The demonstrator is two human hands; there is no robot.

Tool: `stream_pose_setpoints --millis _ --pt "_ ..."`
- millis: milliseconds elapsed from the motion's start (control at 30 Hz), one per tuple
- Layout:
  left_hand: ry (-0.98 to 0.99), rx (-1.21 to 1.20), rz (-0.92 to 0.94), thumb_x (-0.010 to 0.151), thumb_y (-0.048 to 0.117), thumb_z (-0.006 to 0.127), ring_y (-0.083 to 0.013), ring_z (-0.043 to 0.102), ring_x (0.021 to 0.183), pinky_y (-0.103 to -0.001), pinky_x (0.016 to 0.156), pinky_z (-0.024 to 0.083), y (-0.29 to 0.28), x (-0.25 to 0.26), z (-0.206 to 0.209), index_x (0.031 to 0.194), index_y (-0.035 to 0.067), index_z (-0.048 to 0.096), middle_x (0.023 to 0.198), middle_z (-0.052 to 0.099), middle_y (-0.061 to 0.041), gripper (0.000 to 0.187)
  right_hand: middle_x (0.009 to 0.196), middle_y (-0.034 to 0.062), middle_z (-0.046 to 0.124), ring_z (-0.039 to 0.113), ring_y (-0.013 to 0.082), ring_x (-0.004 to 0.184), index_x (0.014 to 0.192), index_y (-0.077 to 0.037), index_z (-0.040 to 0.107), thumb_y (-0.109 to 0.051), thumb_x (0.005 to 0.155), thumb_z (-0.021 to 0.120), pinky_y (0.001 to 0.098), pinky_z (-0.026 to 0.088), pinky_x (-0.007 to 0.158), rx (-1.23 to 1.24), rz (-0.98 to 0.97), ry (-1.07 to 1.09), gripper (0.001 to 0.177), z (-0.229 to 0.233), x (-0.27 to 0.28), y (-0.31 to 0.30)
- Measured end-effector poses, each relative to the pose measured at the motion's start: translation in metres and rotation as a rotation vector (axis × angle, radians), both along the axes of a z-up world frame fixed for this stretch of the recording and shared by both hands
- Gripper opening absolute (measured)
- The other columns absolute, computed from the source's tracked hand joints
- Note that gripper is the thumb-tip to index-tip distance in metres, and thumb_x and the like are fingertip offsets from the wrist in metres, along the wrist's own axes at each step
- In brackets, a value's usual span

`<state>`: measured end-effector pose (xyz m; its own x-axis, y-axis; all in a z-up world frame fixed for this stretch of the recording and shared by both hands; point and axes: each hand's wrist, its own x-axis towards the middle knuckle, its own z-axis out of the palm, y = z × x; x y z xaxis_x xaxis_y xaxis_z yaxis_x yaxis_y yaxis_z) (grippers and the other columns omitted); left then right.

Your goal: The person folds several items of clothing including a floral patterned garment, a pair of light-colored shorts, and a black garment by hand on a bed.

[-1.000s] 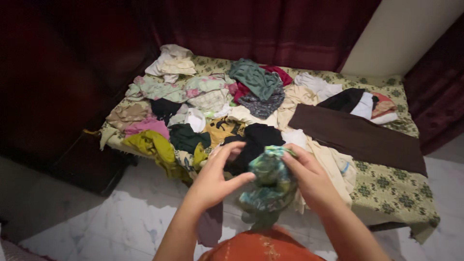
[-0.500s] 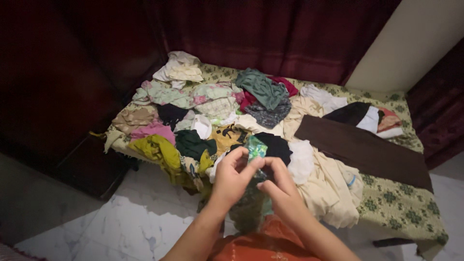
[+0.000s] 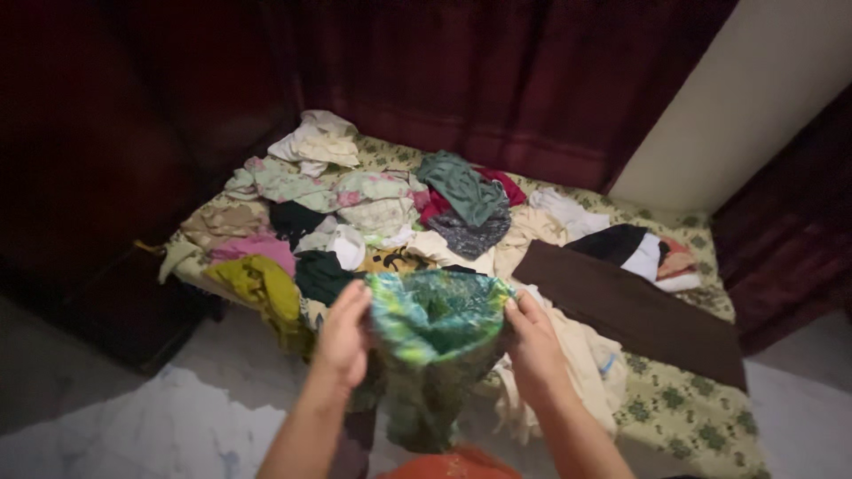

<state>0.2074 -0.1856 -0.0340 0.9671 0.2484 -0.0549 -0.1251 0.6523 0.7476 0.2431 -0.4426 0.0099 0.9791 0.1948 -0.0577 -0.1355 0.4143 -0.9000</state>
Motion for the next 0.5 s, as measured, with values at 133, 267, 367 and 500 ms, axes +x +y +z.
stream_pose_setpoints --millis 133,267,367,500 --pt "-0.064 0.321 -0.053 0.1 0.018 0.061 -0.006 0.063 0.09 -0.023 0.08 0.05 0.024 -0.006 0.016 0.113 0.005 0.068 0.101 0.07 0.003 0.02 0.091 0.0024 0.07 0.063 0.0115 0.084 0.106 -0.003 0.069 -0.026 0.099 0.064 0.0278 0.049 0.077 -0.39 0.09 -0.191 0.024 0.017 0.018 -0.056" --pt "-0.135 0.936 -0.026 0.097 0.015 0.067 -0.0035 0.053 0.081 -0.023 0.072 0.045 0.037 -0.019 0.044 0.094 0.002 0.068 0.084 0.06 0.006 0.013 0.088 0.0023 0.074 0.069 0.0125 0.082 0.105 -0.006 0.072 -0.015 0.073 0.085 0.0305 0.056 0.074 -0.844 0.342 -0.283 0.036 0.059 0.027 -0.111" --pt "-0.162 0.89 -0.128 0.094 0.013 0.067 -0.0029 0.053 0.079 -0.022 0.071 0.043 0.027 -0.034 0.072 0.088 0.002 0.067 0.081 0.059 0.007 0.012 0.086 0.0052 0.078 0.07 0.0125 0.081 0.1 -0.002 0.079 -0.012 0.079 0.078 0.0295 0.056 0.074 -0.851 0.425 -0.413 0.023 0.079 0.028 -0.151" --pt "-0.2 0.877 -0.203 0.095 0.012 0.068 -0.0026 0.051 0.078 -0.022 0.069 0.042 -0.009 -0.044 0.091 0.088 0.003 0.065 0.081 0.057 0.008 0.013 0.087 0.0045 0.076 0.065 0.0112 0.076 0.102 -0.003 0.078 -0.014 0.084 0.076 0.0283 0.051 0.067 -0.687 0.327 -0.379 0.022 0.073 0.014 -0.18"
